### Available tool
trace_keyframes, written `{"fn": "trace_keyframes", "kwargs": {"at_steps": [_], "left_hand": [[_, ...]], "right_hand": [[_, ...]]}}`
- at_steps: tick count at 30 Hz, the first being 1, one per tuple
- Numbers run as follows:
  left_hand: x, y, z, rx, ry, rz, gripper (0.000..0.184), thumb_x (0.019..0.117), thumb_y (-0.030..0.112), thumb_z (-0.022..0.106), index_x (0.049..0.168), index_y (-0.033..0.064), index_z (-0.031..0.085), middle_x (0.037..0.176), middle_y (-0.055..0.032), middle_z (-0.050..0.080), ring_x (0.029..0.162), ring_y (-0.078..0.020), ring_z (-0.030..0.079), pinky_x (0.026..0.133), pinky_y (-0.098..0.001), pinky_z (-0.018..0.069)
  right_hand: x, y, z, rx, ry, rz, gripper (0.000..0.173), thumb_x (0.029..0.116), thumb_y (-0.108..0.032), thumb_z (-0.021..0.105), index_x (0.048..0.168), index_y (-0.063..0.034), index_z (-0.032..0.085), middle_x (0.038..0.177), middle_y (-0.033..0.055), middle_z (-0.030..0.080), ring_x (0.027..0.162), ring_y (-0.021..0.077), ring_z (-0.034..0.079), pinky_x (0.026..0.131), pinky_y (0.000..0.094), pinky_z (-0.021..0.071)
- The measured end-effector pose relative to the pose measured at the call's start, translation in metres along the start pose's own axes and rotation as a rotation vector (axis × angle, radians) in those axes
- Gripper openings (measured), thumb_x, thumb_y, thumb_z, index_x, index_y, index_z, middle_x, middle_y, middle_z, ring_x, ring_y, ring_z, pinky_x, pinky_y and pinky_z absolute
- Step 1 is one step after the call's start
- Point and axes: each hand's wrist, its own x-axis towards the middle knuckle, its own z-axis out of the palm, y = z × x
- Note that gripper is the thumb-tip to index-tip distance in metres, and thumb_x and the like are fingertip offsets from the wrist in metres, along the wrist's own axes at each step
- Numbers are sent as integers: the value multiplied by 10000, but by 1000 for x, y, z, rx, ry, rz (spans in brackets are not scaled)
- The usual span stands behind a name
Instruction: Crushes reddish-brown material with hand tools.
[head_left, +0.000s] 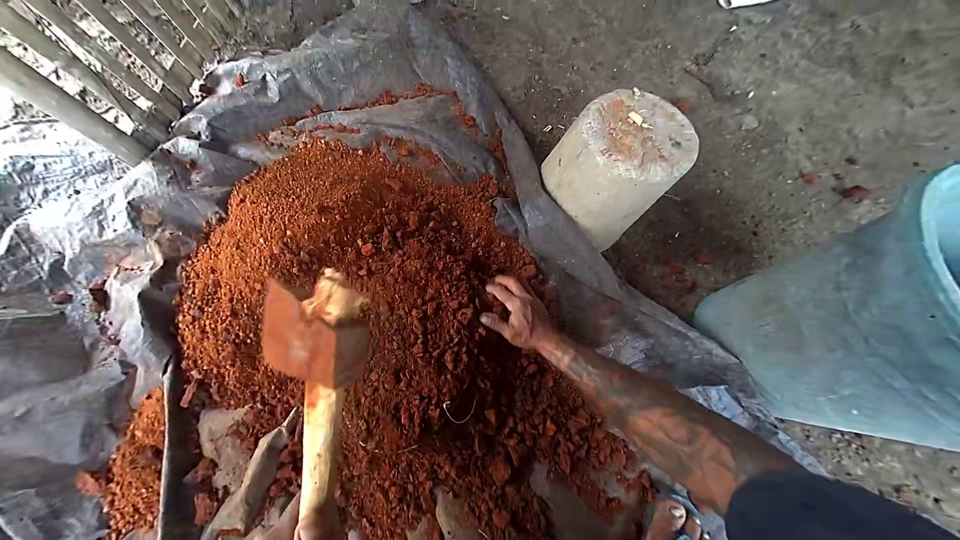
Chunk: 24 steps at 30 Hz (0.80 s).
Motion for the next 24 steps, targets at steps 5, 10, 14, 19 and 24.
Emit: {"fn": "trace_keyframes", "kwargs": {"at_steps": [5, 10, 14, 19, 24], "left_hand": [[1, -54, 33, 532, -285, -407, 804, 1030, 640, 271, 920, -32, 698, 764, -223, 678, 744, -406, 694, 683, -632, 544], [-2, -46, 20, 420, -192, -367, 826, 985, 726, 192, 767, 87, 667, 612, -52, 588, 570, -240, 605, 548, -510, 511], [5, 12, -6, 229, 50, -97, 797, 970, 795, 233, 781, 127, 625, 542, 51, 511, 436, -83, 498, 404, -326, 453], [3, 13, 10, 234, 146, 82, 813, 961, 806, 242, 864, 100, 634, 529, 33, 497, 413, -73, 491, 375, -305, 438], [26, -45, 36, 515, -360, -592, 792, 1034, 676, 210, 890, 49, 672, 791, -148, 653, 781, -340, 669, 715, -590, 533]], "right_hand": [[-59, -45, 33, 135, 442, 206, 400, 946, -380, 634, 1110, -38, 760, 1248, 159, 688, 1178, 308, 651, 1006, 472, 531], [-53, -123, 12, 485, 484, 400, 388, 936, -281, 700, 1205, -2, 718, 1265, 183, 667, 1197, 276, 633, 1027, 429, 516], [-41, -178, -28, 716, 209, 260, 426, 979, -350, 652, 1273, -44, 687, 1305, 152, 649, 1230, 249, 607, 1049, 434, 500], [-9, -128, -64, 624, 244, 253, 393, 1043, -318, 577, 1339, -66, 631, 1251, 138, 687, 1016, 247, 719, 905, 484, 600], [22, -28, -70, 191, 147, 449, 547, 1032, -448, 573, 1425, -67, 568, 1395, 236, 587, 1266, 434, 577, 1043, 662, 446]]}}
